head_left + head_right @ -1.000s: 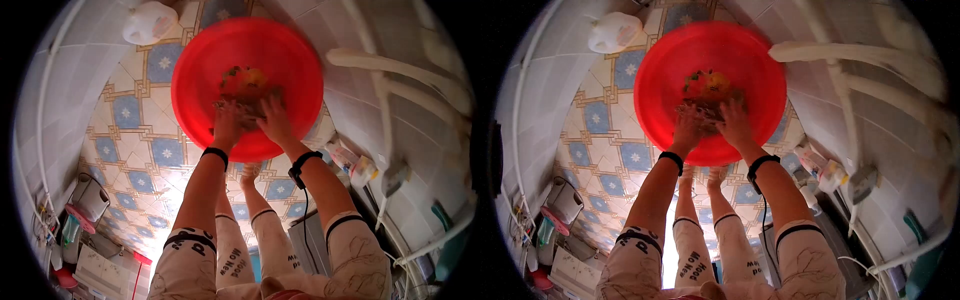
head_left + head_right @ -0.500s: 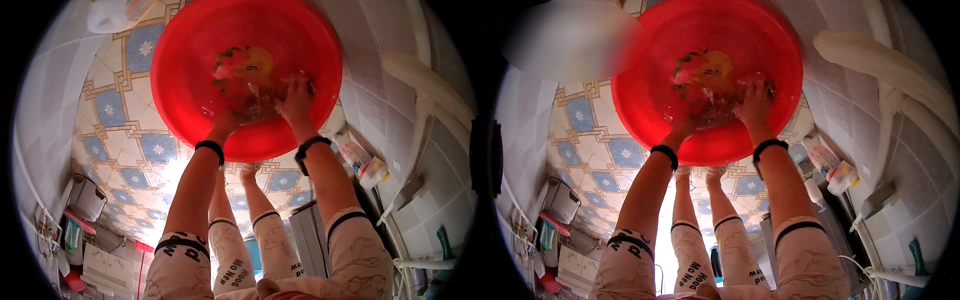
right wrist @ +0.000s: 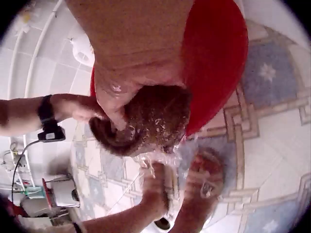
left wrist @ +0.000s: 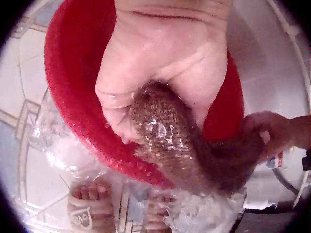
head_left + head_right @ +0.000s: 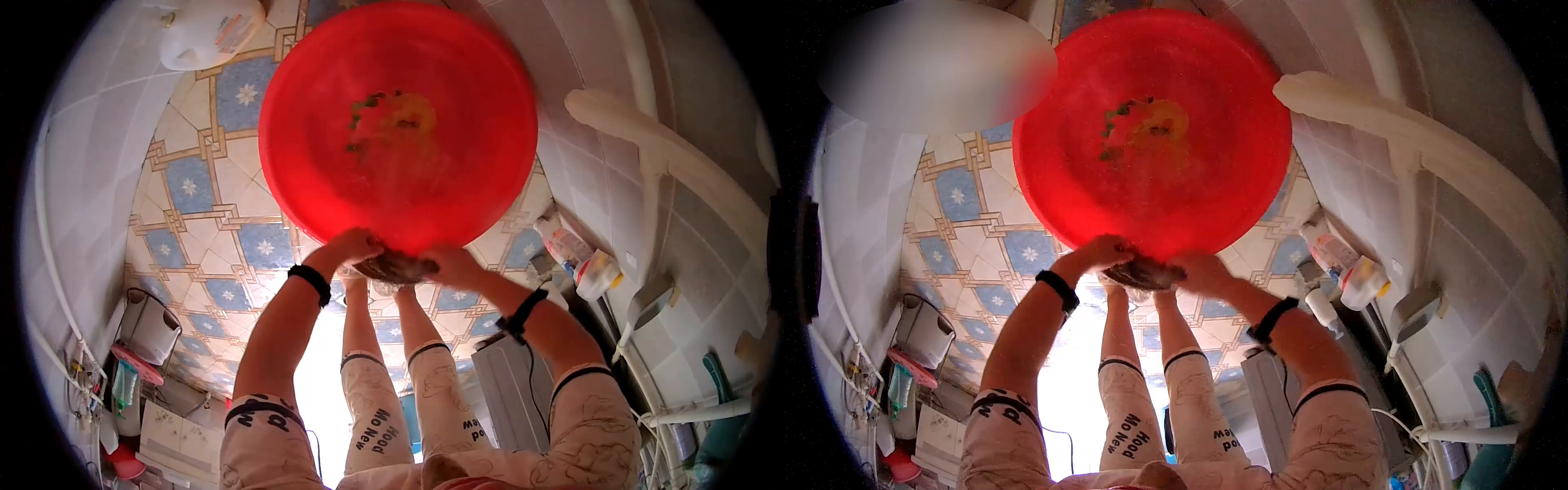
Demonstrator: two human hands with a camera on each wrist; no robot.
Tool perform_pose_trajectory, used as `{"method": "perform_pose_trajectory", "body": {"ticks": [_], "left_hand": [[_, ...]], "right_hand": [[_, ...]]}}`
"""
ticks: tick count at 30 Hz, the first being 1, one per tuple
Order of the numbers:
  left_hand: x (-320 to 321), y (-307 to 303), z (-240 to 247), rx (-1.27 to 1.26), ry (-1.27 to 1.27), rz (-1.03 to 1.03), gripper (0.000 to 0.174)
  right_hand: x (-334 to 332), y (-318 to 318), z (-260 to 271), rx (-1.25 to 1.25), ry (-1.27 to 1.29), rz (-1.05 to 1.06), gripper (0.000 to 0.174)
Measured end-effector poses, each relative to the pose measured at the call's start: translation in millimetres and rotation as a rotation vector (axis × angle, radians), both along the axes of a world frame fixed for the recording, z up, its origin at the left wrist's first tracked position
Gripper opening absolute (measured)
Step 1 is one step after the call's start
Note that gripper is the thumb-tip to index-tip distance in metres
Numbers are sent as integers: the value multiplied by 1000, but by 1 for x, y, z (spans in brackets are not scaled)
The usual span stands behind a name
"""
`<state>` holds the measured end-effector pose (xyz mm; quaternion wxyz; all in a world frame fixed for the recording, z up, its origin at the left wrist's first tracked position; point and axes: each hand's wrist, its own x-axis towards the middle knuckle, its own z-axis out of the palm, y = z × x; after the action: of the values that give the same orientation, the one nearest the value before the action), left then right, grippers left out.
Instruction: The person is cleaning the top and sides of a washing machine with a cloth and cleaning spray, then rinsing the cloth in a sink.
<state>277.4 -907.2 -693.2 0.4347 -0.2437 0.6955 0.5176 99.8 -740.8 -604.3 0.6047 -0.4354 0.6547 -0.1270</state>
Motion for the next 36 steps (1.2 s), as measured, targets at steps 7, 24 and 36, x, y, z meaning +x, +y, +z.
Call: {"method": "perform_pose_trajectory", "body": {"ticks": [7,24,36], "left_hand": [[-100,-99,2,-479,167,301,43],[9,-17,37,-436,75,-254,29],[-38,-50,65,-554,224,147,37]], "right_hand": [[-109,-119,-78,-244,576,-110,54],[48,-1,-29,-199,90,64,31],[-62,-66,-17,-272,270,-108,36]]}}
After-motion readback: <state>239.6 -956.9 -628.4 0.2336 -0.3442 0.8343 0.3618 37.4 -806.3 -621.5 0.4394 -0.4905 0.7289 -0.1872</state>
